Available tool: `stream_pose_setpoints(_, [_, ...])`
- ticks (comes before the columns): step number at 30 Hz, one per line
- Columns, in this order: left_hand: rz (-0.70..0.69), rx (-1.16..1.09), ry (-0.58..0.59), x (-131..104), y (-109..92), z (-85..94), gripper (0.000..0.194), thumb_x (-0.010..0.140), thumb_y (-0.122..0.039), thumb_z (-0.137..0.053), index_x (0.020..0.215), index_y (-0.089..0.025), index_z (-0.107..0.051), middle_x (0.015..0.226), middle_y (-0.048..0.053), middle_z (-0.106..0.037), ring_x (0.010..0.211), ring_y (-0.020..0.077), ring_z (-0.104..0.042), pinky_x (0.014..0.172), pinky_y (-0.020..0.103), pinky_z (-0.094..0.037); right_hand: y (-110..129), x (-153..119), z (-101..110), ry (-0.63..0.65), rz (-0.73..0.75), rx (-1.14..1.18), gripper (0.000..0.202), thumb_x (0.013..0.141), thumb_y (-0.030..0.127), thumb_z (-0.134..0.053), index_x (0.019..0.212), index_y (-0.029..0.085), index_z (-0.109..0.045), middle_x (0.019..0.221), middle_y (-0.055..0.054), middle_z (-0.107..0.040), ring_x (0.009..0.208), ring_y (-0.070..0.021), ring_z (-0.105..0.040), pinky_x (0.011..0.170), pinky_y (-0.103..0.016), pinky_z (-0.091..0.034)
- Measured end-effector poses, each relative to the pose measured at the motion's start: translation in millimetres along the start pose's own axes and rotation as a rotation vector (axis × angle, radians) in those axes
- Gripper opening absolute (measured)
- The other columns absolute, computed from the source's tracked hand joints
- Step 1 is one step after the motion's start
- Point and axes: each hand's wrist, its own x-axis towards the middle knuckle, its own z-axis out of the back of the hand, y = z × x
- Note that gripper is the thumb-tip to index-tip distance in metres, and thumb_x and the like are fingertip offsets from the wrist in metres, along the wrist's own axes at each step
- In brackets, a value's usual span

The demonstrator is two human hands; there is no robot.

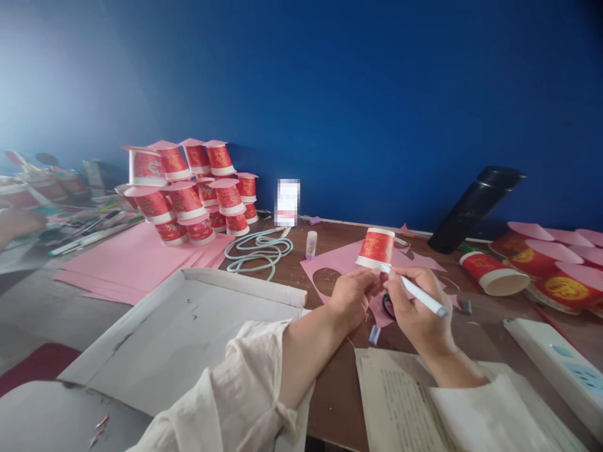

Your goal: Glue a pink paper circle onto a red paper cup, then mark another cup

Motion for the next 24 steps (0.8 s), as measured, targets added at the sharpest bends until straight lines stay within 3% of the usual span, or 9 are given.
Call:
stream_pose_setpoints(11, [0.001,0.011,0.035,2.0,1.1,2.7,0.022,0.059,-0.021,-0.084,0.062,-0.011,-0.065,0.068,0.004,-0.063,0.069,0.0128,-0.06,0.086,0.03,-0.047,0.9,1.2,0.6,0.008,-0.011,-0.003,0.021,0.089,0.041,-0.056,0.088,0.022,-0.063,0.08,-0.006,-0.07,0.068,-0.018,-0.065,0.06,-0.029,-0.049])
stream_pose_setpoints(24, [0.0,0.038,0.022,1.9,1.0,1.2,0.024,0.057,-0.024,-0.086,0.06,-0.012,-0.066,0.066,0.004,-0.063,0.067,0.0126,-0.059,0.082,0.029,-0.045,0.3,1.1,0.8,0.014,-0.003,-0.005,0.02,0.088,0.04,-0.056,0.086,0.021,-0.063,0.078,-0.005,-0.07,0.067,-0.0177,-0.064,0.061,-0.029,-0.048])
